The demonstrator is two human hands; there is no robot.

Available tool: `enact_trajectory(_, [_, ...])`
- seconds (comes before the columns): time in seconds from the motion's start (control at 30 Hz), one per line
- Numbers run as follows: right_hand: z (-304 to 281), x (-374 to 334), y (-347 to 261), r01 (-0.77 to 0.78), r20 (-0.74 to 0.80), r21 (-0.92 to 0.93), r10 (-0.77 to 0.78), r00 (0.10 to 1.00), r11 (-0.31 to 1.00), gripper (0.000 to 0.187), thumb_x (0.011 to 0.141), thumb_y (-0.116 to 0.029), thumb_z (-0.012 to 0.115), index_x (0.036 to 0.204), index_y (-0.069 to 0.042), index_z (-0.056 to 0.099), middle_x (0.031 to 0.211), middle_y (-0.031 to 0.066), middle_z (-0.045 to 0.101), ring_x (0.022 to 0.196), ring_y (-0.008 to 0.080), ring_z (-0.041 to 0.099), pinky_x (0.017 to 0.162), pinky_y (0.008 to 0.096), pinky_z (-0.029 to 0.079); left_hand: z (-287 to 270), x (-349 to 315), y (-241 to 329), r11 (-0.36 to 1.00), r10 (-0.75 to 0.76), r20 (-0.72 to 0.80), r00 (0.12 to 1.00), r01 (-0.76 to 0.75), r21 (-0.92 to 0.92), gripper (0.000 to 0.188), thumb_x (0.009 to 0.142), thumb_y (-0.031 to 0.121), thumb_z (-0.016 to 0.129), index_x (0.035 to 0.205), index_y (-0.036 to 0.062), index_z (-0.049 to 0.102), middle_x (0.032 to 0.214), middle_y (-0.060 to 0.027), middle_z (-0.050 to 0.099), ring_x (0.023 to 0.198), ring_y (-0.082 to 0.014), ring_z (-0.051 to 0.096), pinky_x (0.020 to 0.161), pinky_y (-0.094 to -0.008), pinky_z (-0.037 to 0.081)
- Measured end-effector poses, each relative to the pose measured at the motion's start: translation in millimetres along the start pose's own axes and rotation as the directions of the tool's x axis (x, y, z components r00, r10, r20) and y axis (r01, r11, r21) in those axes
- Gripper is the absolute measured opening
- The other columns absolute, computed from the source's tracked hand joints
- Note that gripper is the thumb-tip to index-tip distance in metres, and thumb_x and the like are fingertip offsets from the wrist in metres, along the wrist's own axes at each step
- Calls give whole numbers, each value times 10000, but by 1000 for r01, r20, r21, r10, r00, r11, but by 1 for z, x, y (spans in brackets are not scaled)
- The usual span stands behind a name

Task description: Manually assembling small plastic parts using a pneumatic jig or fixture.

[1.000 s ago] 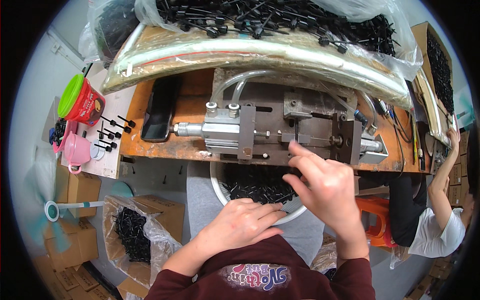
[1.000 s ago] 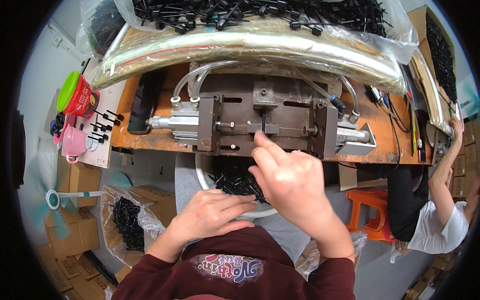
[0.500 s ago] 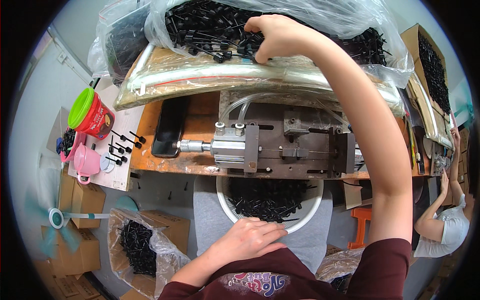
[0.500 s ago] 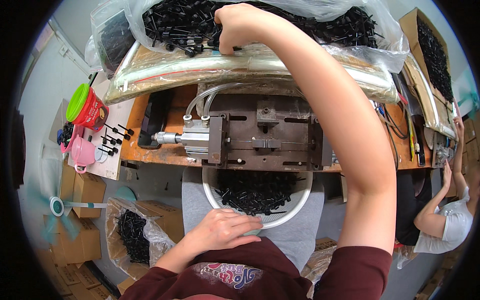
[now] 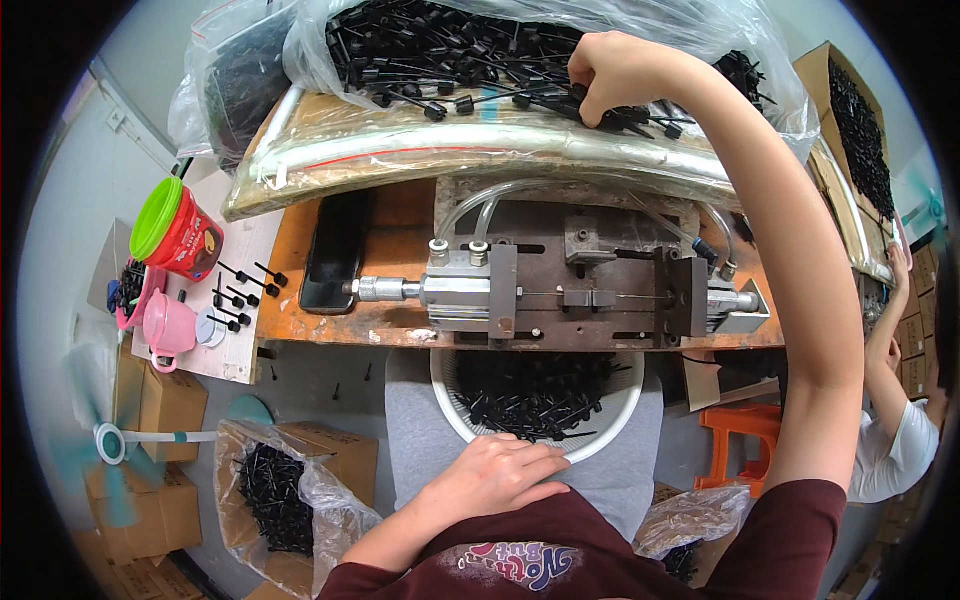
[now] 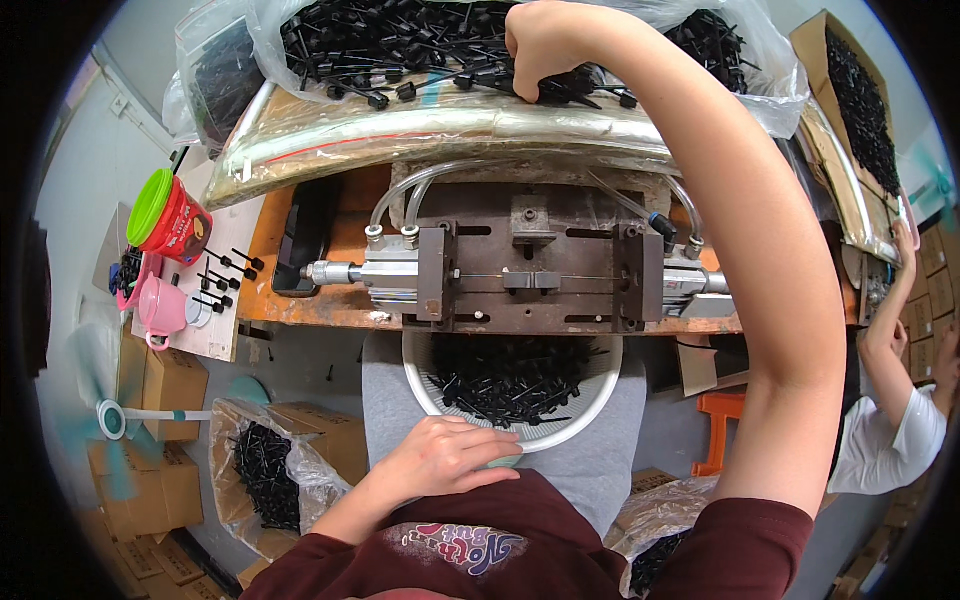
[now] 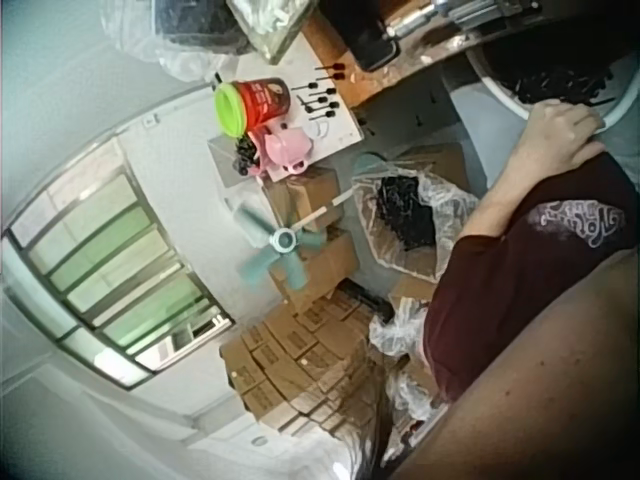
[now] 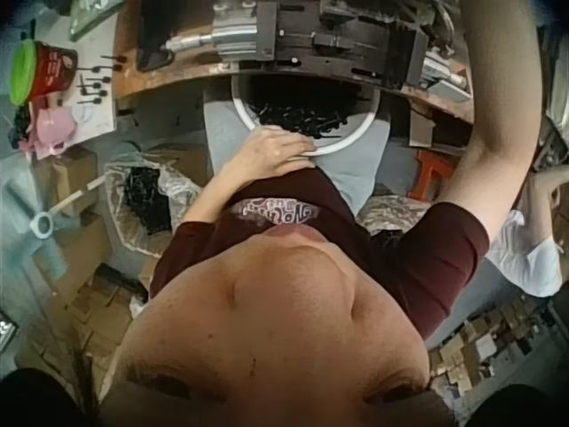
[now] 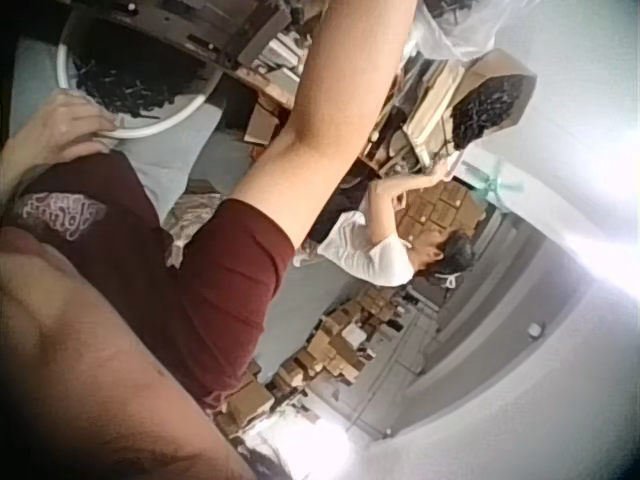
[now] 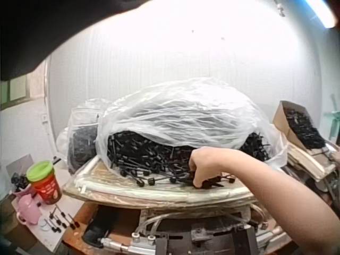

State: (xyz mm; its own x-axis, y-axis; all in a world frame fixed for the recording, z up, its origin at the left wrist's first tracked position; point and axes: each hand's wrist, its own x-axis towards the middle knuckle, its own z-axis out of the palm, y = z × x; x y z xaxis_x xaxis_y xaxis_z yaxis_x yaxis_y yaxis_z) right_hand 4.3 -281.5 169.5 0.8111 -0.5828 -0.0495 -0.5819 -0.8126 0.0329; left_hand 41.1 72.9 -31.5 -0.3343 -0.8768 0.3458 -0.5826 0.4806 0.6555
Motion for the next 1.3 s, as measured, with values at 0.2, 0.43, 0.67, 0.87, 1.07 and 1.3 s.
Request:
enact_trajectory(0.2, [10,0,-13,39,-71,60,-35,997,997,448,571,-108,739,990,42,682,848,159,688,805,297,668,721,373,545,0,6,2,1000,10,12,1000,-10,-10,273,840,316,719,948,65,710,939,-53,718,759,-204,696,670,-317,546])
enact_trajectory(0.43, [2,1,-4,-69,-81,-55,65,995,996,419,593,-119,749,983,27,703,900,214,698,879,322,686,769,397,552,-3,3,-3,1000,17,1,1000,-17,11,281,800,308,769,961,85,713,987,-33,732,729,-197,703,642,-300,558])
enact_trajectory(0.67, [-39,-48,12,-143,-144,537,257,955,831,275,718,-176,839,840,15,684,712,100,659,605,165,599,553,299,472,-7,-1,1,999,13,-13,1000,-12,48,320,784,352,779,963,94,721,980,-25,735,728,-178,703,632,-285,550])
enact_trajectory(0.87, [-14,-92,45,122,-268,925,391,881,359,310,769,-154,783,992,29,669,742,57,652,577,98,585,520,220,455,-34,26,11,999,40,-220,975,-33,35,362,734,241,835,1014,41,722,1030,-92,736,794,-189,716,661,-277,551])
enact_trajectory(1.07, [46,-159,-56,149,-125,988,323,938,-51,211,816,-185,785,893,-27,668,733,8,649,487,44,568,427,171,442,-59,69,21,990,-96,-567,818,18,-142,529,725,-57,796,1215,-55,594,1249,-207,600,1003,-236,676,819,-329,610])
enact_trajectory(1.3, [101,-200,-87,63,89,894,312,946,-444,170,843,-143,760,897,-22,655,756,45,649,512,73,569,451,205,444,-32,71,20,923,-190,-487,852,-14,-384,513,732,-67,803,1198,-59,590,1125,-177,659,986,-208,695,806,-302,600])
